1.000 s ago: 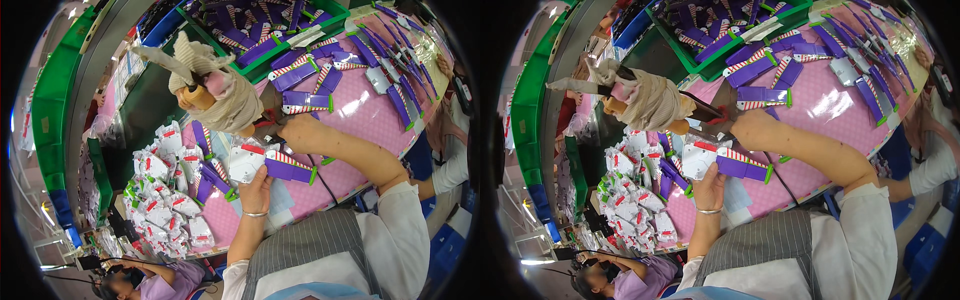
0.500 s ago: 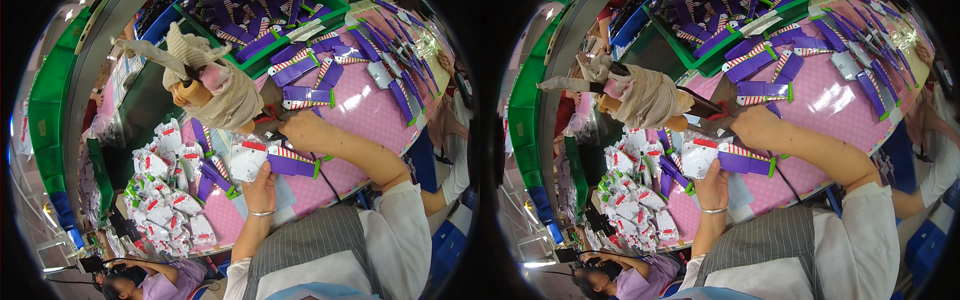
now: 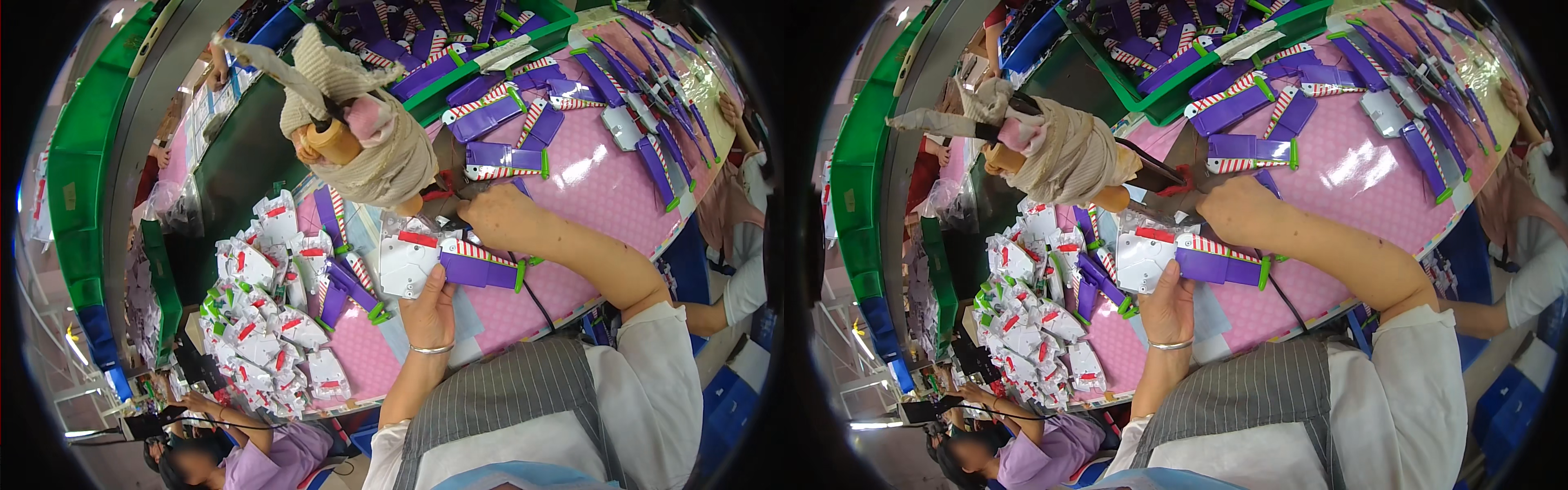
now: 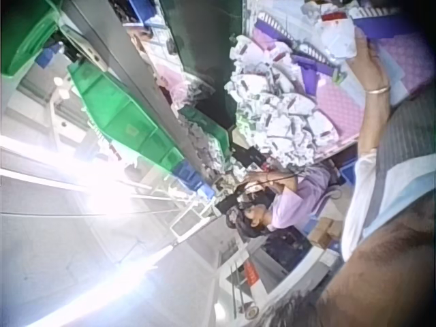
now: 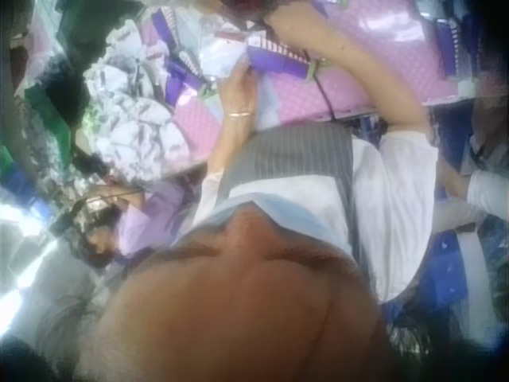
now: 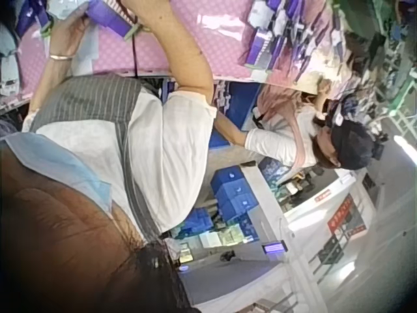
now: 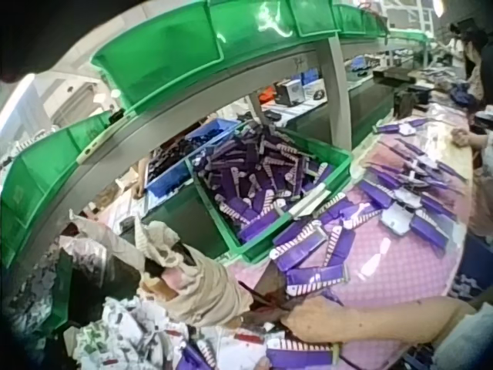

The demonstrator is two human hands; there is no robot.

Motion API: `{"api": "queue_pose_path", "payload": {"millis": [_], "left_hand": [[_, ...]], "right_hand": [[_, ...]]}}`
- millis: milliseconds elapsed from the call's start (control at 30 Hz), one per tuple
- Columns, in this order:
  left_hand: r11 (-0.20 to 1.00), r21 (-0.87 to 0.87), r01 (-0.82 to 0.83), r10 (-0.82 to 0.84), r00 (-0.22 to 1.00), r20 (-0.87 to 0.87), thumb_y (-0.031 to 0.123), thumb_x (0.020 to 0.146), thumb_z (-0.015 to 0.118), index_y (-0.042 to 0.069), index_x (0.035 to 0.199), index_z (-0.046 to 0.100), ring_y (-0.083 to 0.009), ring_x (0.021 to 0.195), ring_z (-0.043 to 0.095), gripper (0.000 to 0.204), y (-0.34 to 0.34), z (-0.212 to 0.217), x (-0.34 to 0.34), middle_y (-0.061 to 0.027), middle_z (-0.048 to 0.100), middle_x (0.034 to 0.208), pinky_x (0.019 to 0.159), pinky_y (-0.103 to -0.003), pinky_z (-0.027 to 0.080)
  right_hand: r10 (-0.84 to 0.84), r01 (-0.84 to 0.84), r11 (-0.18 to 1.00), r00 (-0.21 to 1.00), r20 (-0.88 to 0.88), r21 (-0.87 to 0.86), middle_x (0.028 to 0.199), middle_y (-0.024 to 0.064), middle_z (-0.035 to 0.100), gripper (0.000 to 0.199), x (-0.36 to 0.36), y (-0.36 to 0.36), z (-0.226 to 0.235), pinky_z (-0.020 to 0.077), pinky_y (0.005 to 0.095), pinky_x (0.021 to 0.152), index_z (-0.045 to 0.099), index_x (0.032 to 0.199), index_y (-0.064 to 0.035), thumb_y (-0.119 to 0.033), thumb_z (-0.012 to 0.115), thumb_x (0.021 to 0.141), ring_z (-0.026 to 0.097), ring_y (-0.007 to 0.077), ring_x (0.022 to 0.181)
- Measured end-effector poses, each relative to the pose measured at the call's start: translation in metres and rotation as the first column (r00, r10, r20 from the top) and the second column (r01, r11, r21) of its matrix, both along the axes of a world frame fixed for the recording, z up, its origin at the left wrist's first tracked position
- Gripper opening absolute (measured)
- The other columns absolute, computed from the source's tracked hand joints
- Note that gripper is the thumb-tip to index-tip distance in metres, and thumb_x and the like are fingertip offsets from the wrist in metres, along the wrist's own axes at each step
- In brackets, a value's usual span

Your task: Assembling plastic toy components on a production line.

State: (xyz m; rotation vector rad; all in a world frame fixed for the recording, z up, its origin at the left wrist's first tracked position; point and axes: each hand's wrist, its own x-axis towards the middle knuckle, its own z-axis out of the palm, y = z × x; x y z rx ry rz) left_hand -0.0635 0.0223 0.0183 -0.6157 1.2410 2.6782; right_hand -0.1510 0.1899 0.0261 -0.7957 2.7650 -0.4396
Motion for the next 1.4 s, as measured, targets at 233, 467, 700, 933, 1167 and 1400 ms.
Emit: {"api": "queue_pose_path", "payload": {"millis": [233,467,700,933,1167,1400], "left_hand": [[1.000,0.025,0.008,-0.009,0.998,0.063,0.000,0.085,0.060,0.004,0.125,0.044,-0.0186,0.108,0.054,0.043,-0.004,-0.009,0.020,-0.0069,0.054,0.119,0.089,-0.033,0.047],[0.812,-0.090,0.577,-0.577,0.816,0.034,-0.006,0.081,0.055,0.002,0.136,0.035,-0.0163,0.111,0.050,0.059,-0.068,0.000,0.087,-0.0070,0.051,0.125,0.094,-0.030,0.041],[-0.113,-0.969,-0.220,-0.439,0.886,-0.150,0.008,0.074,0.065,0.006,0.131,0.044,-0.0310,0.101,0.054,0.061,-0.151,0.010,0.014,-0.0165,0.053,0.118,0.085,-0.038,0.044],[-0.417,-0.892,-0.175,-0.303,0.952,-0.045,0.024,0.067,0.075,0.006,0.134,0.041,-0.0332,0.108,0.046,0.077,-0.125,-0.001,0.016,-0.0179,0.045,0.122,0.088,-0.044,0.038],[-0.307,-0.939,-0.153,-0.476,0.879,0.012,0.019,0.068,0.075,0.009,0.127,0.049,-0.0301,0.099,0.052,0.065,-0.148,0.004,0.033,-0.0137,0.049,0.121,0.082,-0.039,0.043],[-0.421,-0.837,-0.350,-0.544,0.836,-0.076,0.028,0.077,0.067,0.004,0.103,0.059,-0.0316,0.085,0.058,0.036,-0.115,0.037,-0.089,-0.0143,0.061,0.094,0.070,-0.042,0.047]], "right_hand": [[0.060,-0.066,0.997,0.988,-0.142,-0.041,0.066,0.0125,0.063,0.011,0.005,-0.002,-0.016,0.0495,0.0381,0.056,0.062,0.076,-0.0080,-0.015,0.058,0.068,0.065,0.0262,0.064],[0.463,-0.365,0.805,0.879,-0.111,0.469,0.069,0.0062,0.062,0.008,0.067,-0.005,0.013,0.0441,0.0359,0.064,0.063,0.076,-0.0101,-0.012,0.056,0.073,0.061,0.0219,0.067],[0.460,-0.512,0.831,0.853,0.248,0.219,0.075,0.0091,0.059,0.018,0.056,-0.015,0.007,0.0434,0.0383,0.072,0.062,0.079,-0.0059,-0.018,0.064,0.066,0.059,0.0257,0.078],[0.173,-0.191,0.914,0.981,-0.084,-0.359,0.098,0.0130,0.050,0.045,0.081,0.017,0.001,0.0344,0.0516,0.095,0.051,0.102,-0.0051,-0.003,0.062,0.058,0.050,0.0319,0.103],[-0.009,-0.040,0.852,0.996,-0.092,-0.523,0.111,0.0172,0.048,0.061,0.111,0.041,-0.023,0.0262,0.0577,0.103,0.045,0.120,-0.0032,0.004,0.057,0.060,0.046,0.0387,0.112],[0.003,-0.097,0.823,0.986,-0.166,-0.559,0.112,0.0152,0.047,0.074,0.107,0.053,-0.036,0.0285,0.0542,0.103,0.046,0.123,-0.0060,0.004,0.063,0.052,0.047,0.0355,0.110]]}}
